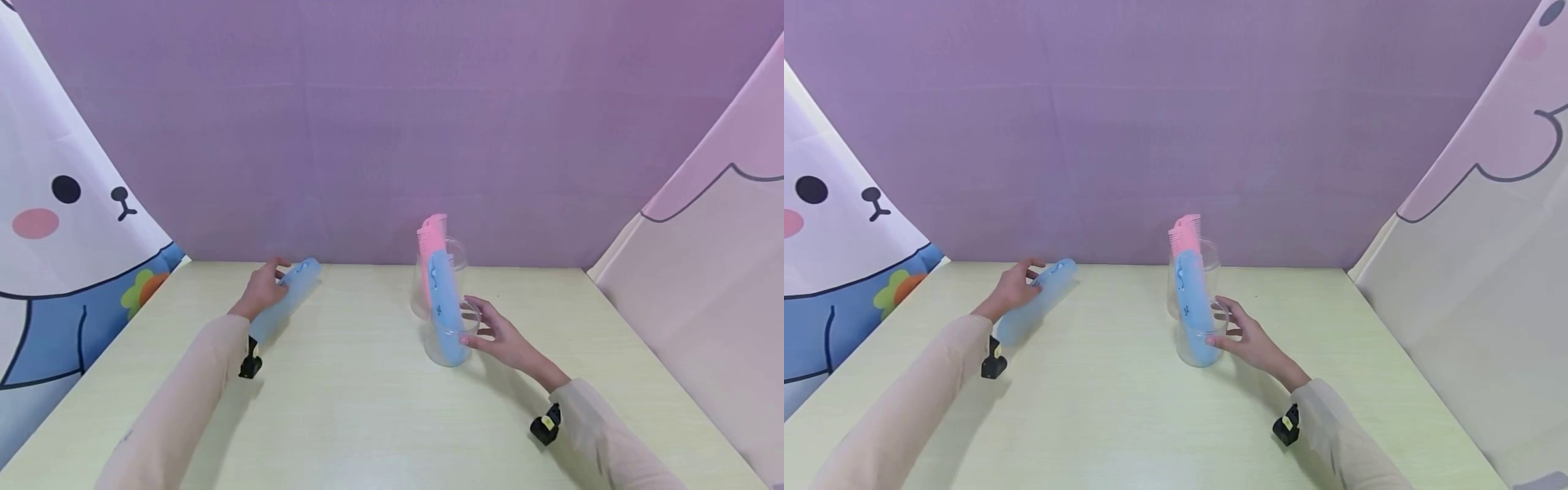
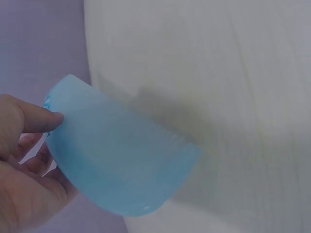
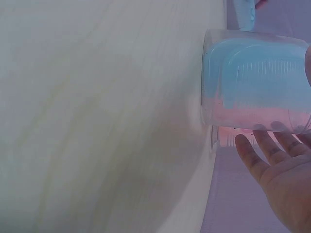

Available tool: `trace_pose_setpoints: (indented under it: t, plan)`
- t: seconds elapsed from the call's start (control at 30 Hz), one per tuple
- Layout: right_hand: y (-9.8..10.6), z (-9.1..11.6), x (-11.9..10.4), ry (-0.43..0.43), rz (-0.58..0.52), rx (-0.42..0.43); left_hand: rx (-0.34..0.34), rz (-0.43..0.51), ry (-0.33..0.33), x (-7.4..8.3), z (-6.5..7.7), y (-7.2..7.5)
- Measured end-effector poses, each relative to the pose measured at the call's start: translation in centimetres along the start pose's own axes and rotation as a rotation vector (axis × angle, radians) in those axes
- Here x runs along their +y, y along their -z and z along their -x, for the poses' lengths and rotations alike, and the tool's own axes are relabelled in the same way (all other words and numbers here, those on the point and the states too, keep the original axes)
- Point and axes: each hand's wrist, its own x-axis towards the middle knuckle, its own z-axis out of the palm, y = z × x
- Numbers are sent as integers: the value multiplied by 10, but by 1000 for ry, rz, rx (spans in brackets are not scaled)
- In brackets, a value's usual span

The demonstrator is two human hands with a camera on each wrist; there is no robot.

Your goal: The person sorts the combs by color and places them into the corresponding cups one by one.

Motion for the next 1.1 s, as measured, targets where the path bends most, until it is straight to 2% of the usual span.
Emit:
trace_pose_setpoints:
  t: [0.37,0.57,1.1]
  plan:
    - [0,-1,1,4,-7,3,41,97,-39,16,-9,0]
    - [0,0,1,-4,-9,4,69,154,-81,27,-8,-3]
    - [0,-1,2,-17,-2,-1,66,349,-79,53,-7,-18]
